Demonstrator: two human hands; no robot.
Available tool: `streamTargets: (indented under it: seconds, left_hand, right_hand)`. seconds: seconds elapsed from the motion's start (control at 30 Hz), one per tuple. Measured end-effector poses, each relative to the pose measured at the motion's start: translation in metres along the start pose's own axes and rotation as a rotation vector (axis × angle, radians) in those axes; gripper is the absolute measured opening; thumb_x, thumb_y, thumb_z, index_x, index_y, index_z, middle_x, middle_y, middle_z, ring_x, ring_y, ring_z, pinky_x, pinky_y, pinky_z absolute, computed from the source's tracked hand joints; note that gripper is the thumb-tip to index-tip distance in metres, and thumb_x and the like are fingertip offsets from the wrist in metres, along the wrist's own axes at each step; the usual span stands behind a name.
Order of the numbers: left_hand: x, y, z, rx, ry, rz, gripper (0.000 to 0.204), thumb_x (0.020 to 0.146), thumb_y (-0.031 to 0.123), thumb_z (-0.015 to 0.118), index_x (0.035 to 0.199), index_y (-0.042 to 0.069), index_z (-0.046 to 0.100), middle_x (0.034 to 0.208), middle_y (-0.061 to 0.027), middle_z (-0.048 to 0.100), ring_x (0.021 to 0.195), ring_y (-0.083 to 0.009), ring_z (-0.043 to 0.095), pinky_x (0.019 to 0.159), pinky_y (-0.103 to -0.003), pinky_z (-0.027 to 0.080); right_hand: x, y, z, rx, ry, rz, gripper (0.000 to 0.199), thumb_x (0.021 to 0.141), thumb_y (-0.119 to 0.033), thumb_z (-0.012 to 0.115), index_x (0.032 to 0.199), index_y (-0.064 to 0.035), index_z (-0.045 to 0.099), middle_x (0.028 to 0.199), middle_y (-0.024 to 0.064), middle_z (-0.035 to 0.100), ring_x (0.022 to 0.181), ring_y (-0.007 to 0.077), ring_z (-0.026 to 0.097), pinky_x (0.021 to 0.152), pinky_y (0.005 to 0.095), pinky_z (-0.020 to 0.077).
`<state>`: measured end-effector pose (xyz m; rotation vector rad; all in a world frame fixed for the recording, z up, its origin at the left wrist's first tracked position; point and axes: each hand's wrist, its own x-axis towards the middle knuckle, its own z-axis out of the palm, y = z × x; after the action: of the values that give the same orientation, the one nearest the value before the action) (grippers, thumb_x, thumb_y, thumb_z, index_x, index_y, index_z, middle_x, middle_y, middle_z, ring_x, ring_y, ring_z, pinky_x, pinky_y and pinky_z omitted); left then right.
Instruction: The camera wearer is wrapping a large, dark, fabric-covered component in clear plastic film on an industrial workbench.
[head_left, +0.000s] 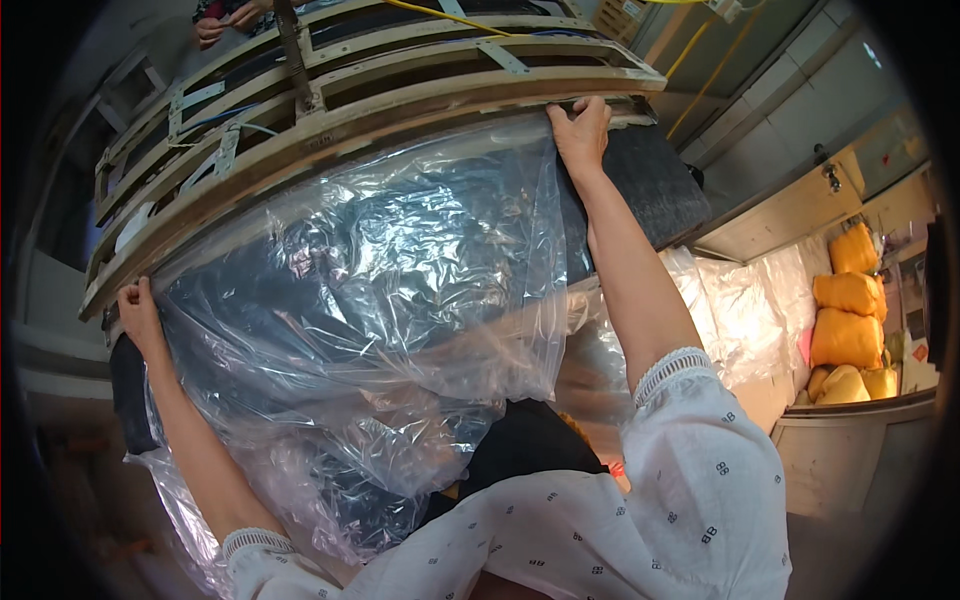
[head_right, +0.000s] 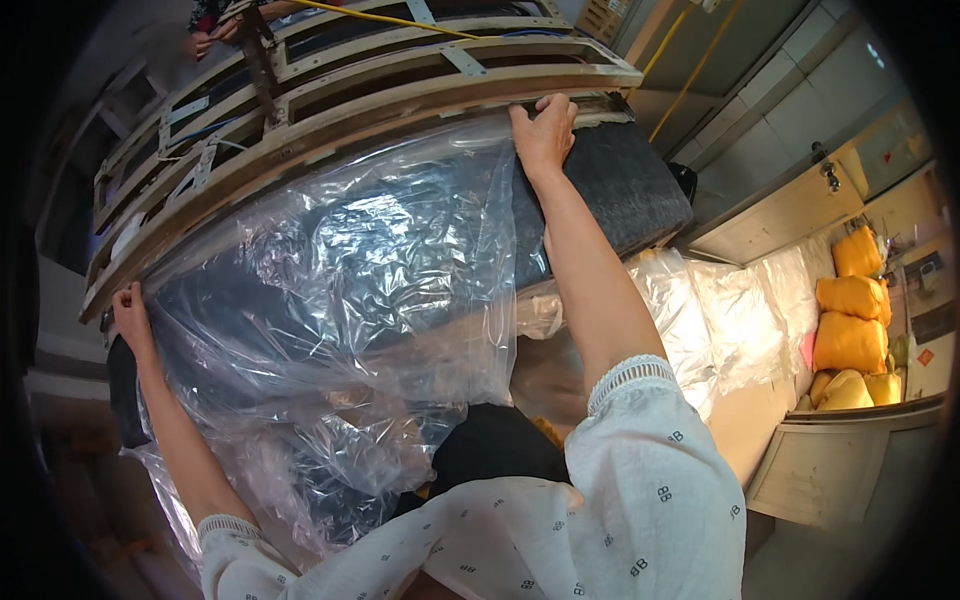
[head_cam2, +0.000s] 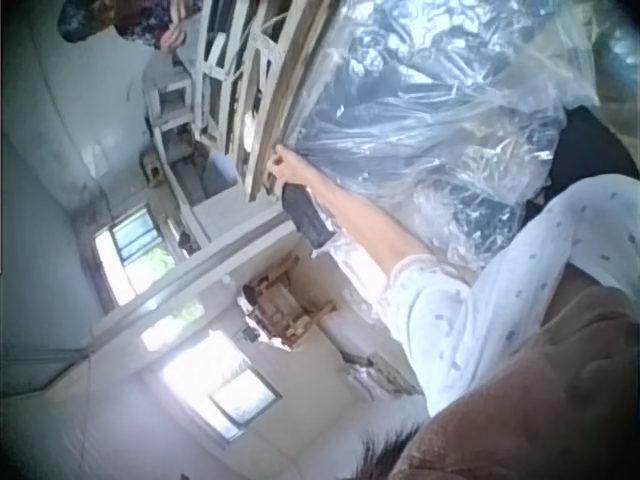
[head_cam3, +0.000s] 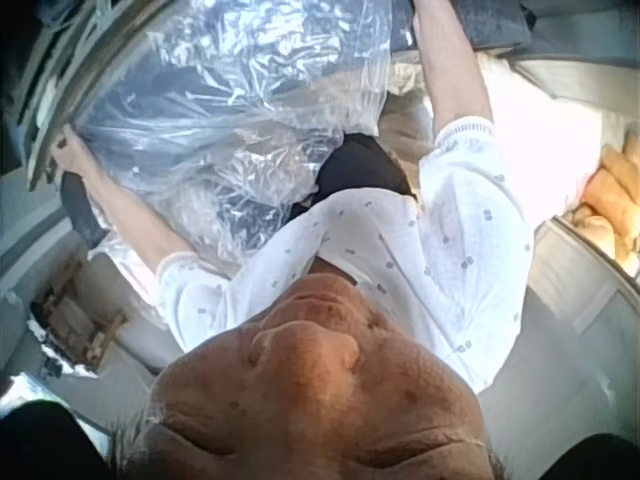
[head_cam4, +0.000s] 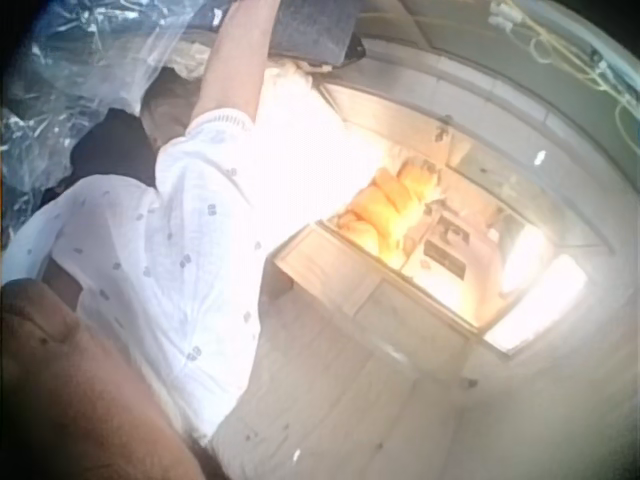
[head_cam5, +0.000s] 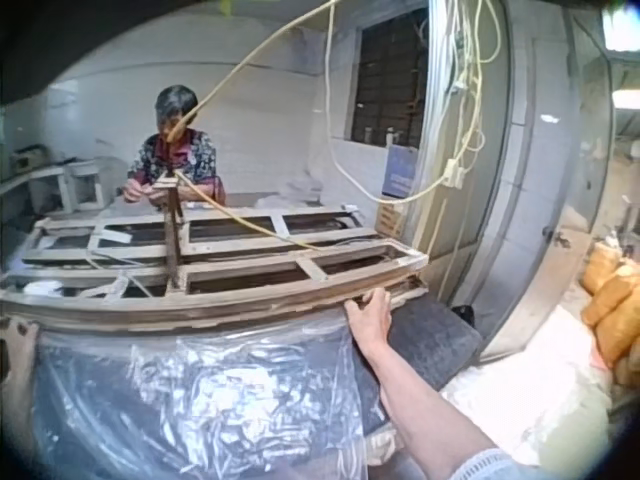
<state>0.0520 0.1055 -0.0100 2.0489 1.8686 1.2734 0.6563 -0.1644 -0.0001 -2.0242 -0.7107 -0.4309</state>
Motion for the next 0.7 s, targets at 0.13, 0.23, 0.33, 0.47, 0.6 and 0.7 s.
streamTargets:
  seconds: [0.13,0.23,0.33,0.47,0.6,0.7]
  left_hand:
    - [-0.004,0.003,-0.002,-0.074,-0.064,-0.025,0.036,0.084,0.036,0.058,0.088,0.000,0.053,0.083,-0.0094,0.054,0.078,-0.0191,0.049,0.076,-0.028,0.039]
    - [-0.003,0.006,-0.004,-0.066,-0.033,0.040,0.039,0.091,0.036,0.047,0.095,-0.003,0.052,0.091,-0.0144,0.055,0.085,-0.0252,0.051,0.081,-0.030,0.039]
    - [-0.008,0.010,-0.004,0.154,0.012,0.113,0.040,0.093,0.035,0.042,0.098,-0.003,0.053,0.092,-0.0168,0.056,0.086,-0.0291,0.052,0.081,-0.032,0.039]
    - [-0.014,-0.014,-0.029,0.019,-0.062,0.195,0.038,0.094,0.033,0.039,0.100,-0.002,0.053,0.092,-0.0168,0.057,0.085,-0.0309,0.053,0.080,-0.033,0.040]
    - [-0.047,0.009,-0.060,-0.074,0.205,0.225,0.032,0.094,0.028,0.041,0.096,-0.002,0.052,0.083,-0.0138,0.056,0.077,-0.0264,0.053,0.074,-0.032,0.041]
    - [-0.080,-0.001,-0.093,0.025,-0.032,0.139,0.031,0.094,0.027,0.041,0.092,-0.002,0.051,0.081,-0.0116,0.055,0.074,-0.0217,0.050,0.073,-0.029,0.040]
  right_hand:
    - [0.007,0.006,0.000,0.046,0.037,0.013,0.034,0.075,-0.032,0.062,0.086,-0.0046,0.045,0.095,0.0142,0.047,0.090,0.0340,0.048,0.079,0.0433,0.0372]
    - [0.012,0.003,-0.005,0.123,0.081,0.101,0.037,0.082,-0.038,0.052,0.089,-0.0022,0.049,0.099,0.0171,0.048,0.094,0.0358,0.048,0.082,0.0442,0.0355]
    - [0.010,-0.006,-0.007,-0.029,0.043,0.150,0.044,0.083,-0.042,0.048,0.092,0.0004,0.054,0.104,0.0206,0.050,0.100,0.0369,0.046,0.084,0.0469,0.0337]
    - [-0.014,-0.037,-0.022,-0.237,-0.362,0.044,0.040,0.081,-0.043,0.052,0.081,-0.0054,0.065,0.091,0.0143,0.058,0.098,0.0360,0.049,0.084,0.0450,0.0334]
    - [-0.024,-0.013,-0.041,0.174,-0.250,-0.258,0.025,0.076,-0.032,0.062,0.075,-0.0065,0.065,0.080,0.0065,0.061,0.086,0.0256,0.053,0.078,0.0382,0.0375]
    - [-0.038,-0.015,-0.055,0.433,-0.310,-0.140,0.020,0.076,-0.025,0.065,0.077,-0.0056,0.062,0.075,0.0039,0.060,0.073,0.0150,0.054,0.068,0.0289,0.0413]
